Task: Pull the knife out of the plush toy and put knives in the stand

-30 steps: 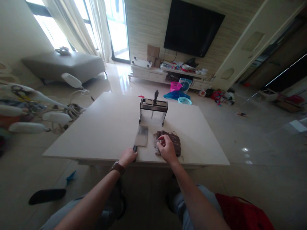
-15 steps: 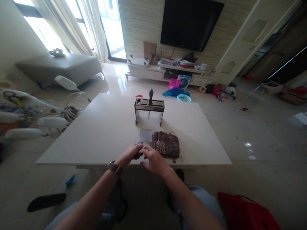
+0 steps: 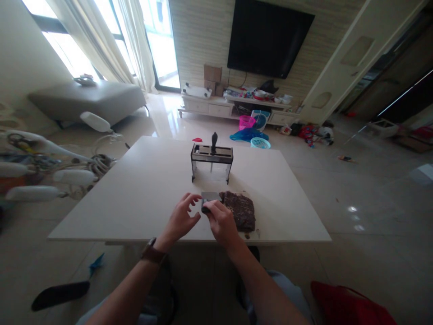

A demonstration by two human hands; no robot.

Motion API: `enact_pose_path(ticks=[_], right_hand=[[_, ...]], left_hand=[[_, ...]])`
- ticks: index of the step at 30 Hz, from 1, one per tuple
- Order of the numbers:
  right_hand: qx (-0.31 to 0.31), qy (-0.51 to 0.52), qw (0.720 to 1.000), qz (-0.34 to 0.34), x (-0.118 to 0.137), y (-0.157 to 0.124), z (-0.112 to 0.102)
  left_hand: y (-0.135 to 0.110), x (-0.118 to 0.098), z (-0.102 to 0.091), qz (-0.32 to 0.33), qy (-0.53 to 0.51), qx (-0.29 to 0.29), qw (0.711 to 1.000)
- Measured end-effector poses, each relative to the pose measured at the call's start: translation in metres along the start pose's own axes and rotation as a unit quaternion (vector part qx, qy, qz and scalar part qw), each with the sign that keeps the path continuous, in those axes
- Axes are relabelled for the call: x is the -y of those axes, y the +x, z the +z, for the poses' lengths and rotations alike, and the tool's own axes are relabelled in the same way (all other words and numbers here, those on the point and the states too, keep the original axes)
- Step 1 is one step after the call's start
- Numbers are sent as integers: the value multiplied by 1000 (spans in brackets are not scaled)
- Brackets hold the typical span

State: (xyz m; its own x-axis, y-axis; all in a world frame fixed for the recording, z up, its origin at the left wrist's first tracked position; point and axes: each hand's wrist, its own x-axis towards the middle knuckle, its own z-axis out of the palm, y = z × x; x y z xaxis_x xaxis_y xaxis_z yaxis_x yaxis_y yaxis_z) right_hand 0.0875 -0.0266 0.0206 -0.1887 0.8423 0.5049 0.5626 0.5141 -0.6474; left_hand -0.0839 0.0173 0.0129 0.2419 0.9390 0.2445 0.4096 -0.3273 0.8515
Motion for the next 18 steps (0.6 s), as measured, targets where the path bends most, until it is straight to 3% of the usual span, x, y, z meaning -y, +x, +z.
enact_pose_path(ticks=[3,7,10,13,15,18], right_hand=[[-18,6,1000,-15,0,1,1],[-46,22,998,-26,2,3,3],[-86,31,996,-22,2,3,3],[-85,1,996,11,4,2,3],[-32,-27,998,41,6,0,2],[76,-44,995,53,10,-4,3]], left_hand=[[0,-7,-1,129,58,7,990],[-1,-5,6,171,75,-13,982],[3,-4,6,154,75,-59,983],[10,-16,-7,81,46,-154,984],[18,-33,-23,12,39,-210,977],[38,-68,-48,0,27,-273,962]])
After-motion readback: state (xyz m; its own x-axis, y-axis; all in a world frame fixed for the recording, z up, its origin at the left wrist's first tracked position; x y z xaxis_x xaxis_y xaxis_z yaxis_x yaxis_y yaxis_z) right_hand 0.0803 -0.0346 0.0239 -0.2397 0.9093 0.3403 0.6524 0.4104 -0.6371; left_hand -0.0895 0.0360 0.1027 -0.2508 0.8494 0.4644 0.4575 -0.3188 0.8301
